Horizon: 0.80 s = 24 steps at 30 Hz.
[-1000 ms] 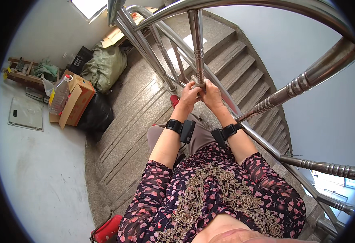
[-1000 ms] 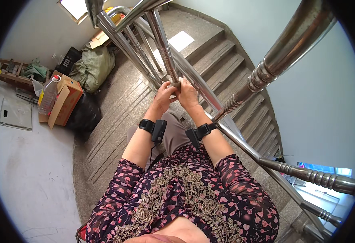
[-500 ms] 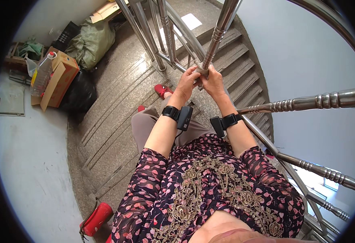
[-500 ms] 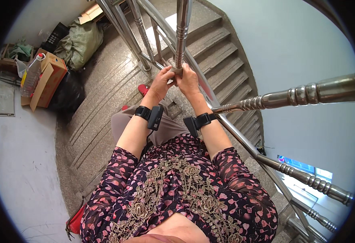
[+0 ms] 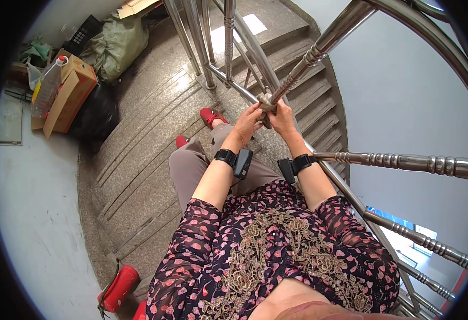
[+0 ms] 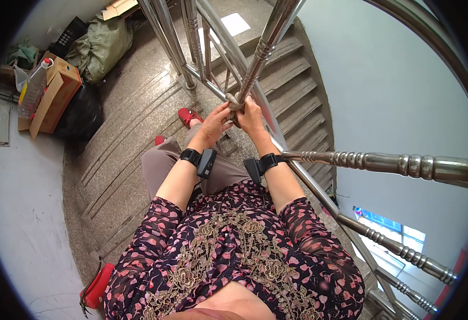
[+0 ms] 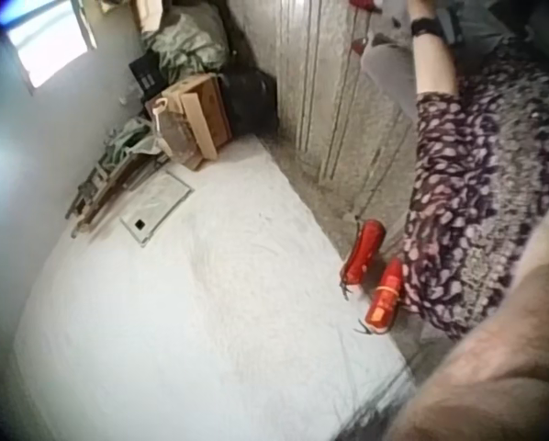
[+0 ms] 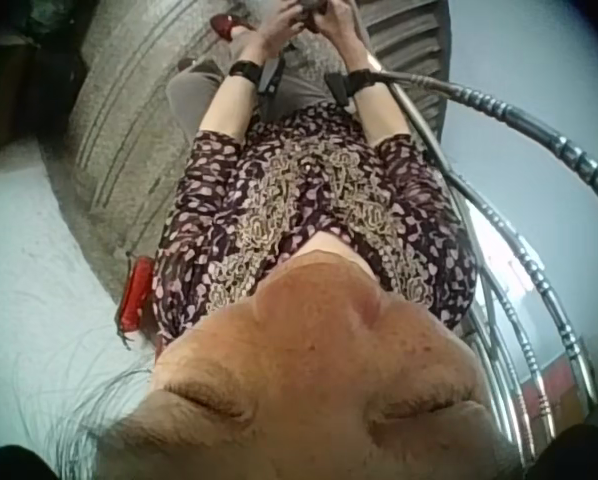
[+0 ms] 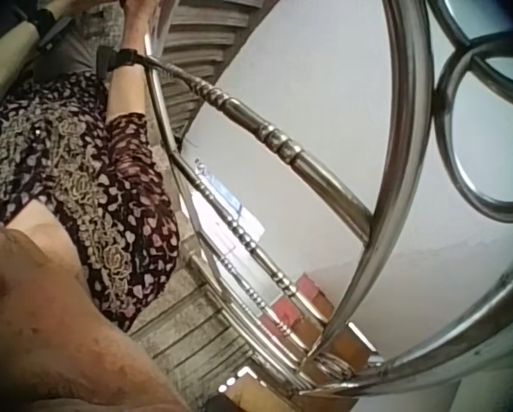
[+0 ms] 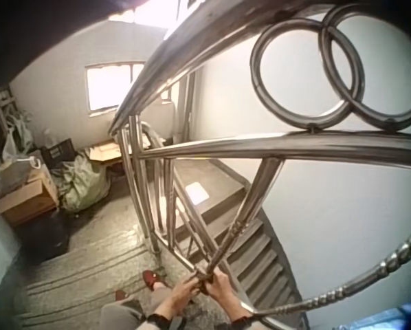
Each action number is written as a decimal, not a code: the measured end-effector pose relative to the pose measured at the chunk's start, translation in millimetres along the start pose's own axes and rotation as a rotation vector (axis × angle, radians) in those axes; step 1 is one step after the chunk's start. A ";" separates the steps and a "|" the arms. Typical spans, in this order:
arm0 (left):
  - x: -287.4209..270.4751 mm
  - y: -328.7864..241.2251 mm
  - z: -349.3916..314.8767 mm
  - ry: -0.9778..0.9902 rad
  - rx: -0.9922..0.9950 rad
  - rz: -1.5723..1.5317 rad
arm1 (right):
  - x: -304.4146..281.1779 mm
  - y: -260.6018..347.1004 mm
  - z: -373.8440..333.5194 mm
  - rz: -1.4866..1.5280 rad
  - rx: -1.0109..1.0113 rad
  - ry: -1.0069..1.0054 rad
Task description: Cleaning a stainless steel staircase handrail with a cloth.
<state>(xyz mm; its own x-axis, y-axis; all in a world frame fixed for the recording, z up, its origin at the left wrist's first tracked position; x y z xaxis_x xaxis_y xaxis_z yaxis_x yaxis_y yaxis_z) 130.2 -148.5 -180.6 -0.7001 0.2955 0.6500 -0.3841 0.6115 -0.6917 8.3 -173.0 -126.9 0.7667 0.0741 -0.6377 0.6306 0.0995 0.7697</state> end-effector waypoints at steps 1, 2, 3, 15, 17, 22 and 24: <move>-1.5 1.0 1.4 -0.007 -0.001 -0.020 | -0.8 1.5 -0.8 -0.002 -0.009 -0.011; -2.3 1.1 2.6 -0.008 0.003 -0.035 | -1.8 3.4 -1.3 -0.003 -0.019 -0.022; -2.9 0.8 3.3 -0.015 -0.001 -0.039 | -2.1 4.9 -1.2 -0.004 -0.018 -0.022; 25.6 -24.8 10.8 -0.028 0.058 0.077 | -16.5 22.8 -4.4 0.085 -0.023 -0.082; 33.1 -39.9 8.7 -0.022 0.093 0.143 | -26.1 32.3 -4.0 -0.009 -0.027 -0.120; 62.4 -78.0 -3.6 -0.054 0.219 0.171 | -49.3 60.6 -3.4 0.036 -0.052 -0.133; 76.7 -94.0 -9.5 -0.032 0.298 0.169 | -59.9 76.8 -4.3 0.051 -0.078 -0.164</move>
<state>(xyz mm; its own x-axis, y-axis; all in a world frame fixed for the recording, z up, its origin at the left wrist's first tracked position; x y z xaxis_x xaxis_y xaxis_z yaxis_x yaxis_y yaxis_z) 118.4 -176.4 -62.7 -0.7855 0.3488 0.5111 -0.4163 0.3133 -0.8536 10.3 -165.5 -29.8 0.8106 -0.0811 -0.5800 0.5843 0.1773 0.7919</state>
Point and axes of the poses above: each hand's wrist, its own z-axis towards the middle knuckle, its own x-axis out of the palm, y = z × x, the point moved 8 cm from there along z, towards the middle knuckle, and after that the axes turned 13 degrees about y, right-handed, at the moved point
